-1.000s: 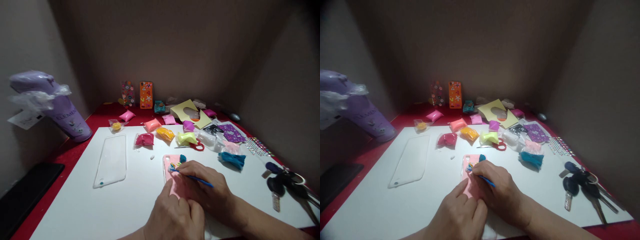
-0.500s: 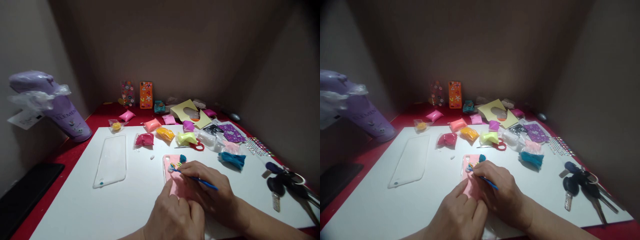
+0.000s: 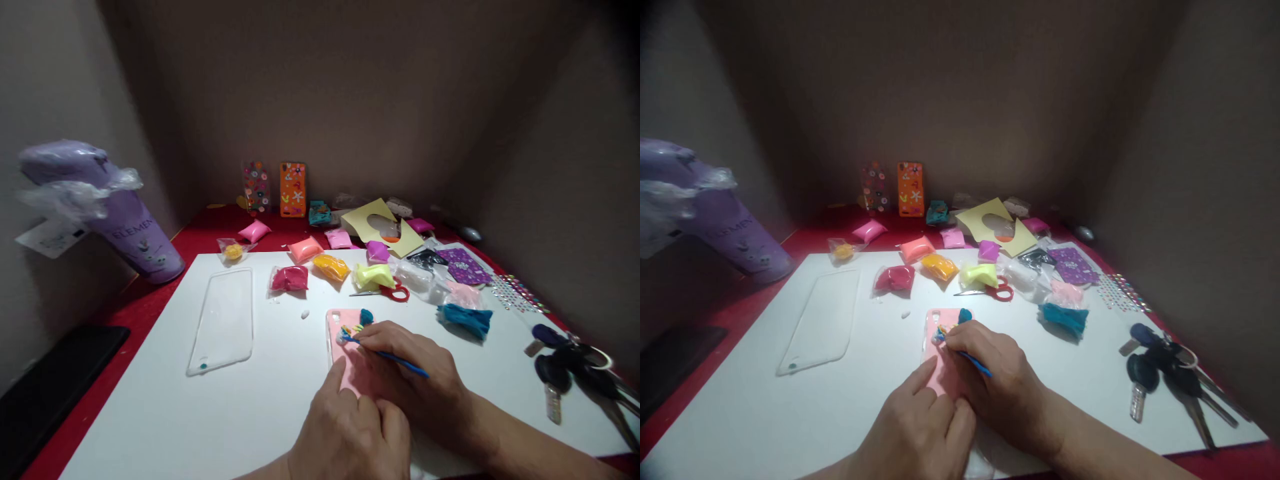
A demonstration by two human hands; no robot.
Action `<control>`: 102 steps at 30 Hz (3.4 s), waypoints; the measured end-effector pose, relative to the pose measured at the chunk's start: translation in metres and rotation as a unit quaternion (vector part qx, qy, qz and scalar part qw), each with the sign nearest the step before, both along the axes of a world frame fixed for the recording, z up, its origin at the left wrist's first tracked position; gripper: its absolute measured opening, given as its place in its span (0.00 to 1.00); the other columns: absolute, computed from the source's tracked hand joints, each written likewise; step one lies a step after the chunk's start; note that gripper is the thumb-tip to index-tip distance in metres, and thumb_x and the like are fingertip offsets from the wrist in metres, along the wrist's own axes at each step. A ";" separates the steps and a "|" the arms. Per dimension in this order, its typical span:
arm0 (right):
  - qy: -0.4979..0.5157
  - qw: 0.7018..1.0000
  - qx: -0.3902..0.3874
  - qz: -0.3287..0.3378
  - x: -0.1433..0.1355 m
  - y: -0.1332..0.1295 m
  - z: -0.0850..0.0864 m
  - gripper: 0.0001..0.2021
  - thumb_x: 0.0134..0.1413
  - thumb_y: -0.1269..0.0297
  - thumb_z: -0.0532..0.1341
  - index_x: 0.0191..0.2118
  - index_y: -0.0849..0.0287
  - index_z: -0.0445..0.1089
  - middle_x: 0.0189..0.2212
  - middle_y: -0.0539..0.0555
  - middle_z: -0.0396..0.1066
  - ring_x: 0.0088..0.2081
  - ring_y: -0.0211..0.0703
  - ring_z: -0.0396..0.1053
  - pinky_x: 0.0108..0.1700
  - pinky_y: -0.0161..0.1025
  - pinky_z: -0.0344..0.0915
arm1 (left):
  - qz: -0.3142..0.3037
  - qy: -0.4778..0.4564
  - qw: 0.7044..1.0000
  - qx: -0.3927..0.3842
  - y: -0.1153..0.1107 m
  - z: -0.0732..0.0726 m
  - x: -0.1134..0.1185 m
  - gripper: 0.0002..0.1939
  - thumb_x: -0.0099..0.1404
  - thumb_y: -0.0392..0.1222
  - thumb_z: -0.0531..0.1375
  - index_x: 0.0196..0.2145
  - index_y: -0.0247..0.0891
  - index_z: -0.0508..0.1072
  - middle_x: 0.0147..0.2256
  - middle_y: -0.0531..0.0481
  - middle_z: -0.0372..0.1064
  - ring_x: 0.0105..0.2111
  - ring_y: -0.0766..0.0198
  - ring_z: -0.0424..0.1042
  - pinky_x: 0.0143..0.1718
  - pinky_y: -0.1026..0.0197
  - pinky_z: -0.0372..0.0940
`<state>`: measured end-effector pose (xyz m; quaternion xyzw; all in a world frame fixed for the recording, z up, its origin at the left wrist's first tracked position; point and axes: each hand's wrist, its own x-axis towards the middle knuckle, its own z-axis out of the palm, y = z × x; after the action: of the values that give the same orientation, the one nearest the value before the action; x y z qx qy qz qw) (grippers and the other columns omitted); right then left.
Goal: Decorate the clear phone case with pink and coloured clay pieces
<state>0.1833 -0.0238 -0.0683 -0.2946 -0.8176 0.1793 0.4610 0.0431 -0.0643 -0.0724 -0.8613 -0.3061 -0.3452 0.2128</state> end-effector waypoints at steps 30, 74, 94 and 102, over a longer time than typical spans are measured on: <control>-0.014 0.999 0.040 0.003 -0.002 -0.001 0.008 0.08 0.54 0.80 0.56 0.38 0.61 0.66 0.32 0.56 0.72 0.35 0.43 0.71 0.33 0.38 0.68 | 0.008 0.003 1.000 0.006 0.000 -0.002 0.001 0.08 0.43 0.26 0.52 0.16 0.38 0.62 0.10 0.53 0.59 0.10 0.68 0.57 0.35 0.49 0.71; -0.008 1.000 0.017 0.003 -0.001 0.000 0.004 0.07 0.56 0.76 0.57 0.38 0.60 0.68 0.31 0.55 0.72 0.32 0.43 0.71 0.33 0.39 0.70 | -0.001 -0.008 1.000 -0.004 -0.001 0.001 0.001 0.14 0.53 0.25 0.47 0.16 0.38 0.61 0.11 0.52 0.58 0.10 0.66 0.57 0.33 0.52 0.69; -0.013 1.000 0.017 0.006 -0.001 -0.001 0.009 0.07 0.56 0.77 0.56 0.38 0.60 0.67 0.32 0.55 0.73 0.33 0.43 0.72 0.34 0.39 0.71 | 0.005 0.000 1.000 0.003 0.000 -0.001 0.001 0.10 0.47 0.25 0.49 0.16 0.38 0.61 0.10 0.52 0.58 0.11 0.66 0.58 0.34 0.50 0.70; -0.012 1.000 0.020 0.013 0.000 -0.002 0.011 0.08 0.55 0.77 0.55 0.39 0.60 0.67 0.31 0.57 0.71 0.32 0.43 0.70 0.32 0.39 0.69 | 0.004 0.003 1.000 -0.004 -0.001 -0.003 0.001 0.10 0.47 0.25 0.50 0.17 0.38 0.61 0.11 0.53 0.58 0.11 0.67 0.58 0.35 0.48 0.70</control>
<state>0.1838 -0.0256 -0.0571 -0.2770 -0.8303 0.1657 0.4543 0.0437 -0.0652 -0.0750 -0.8618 -0.3104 -0.3405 0.2120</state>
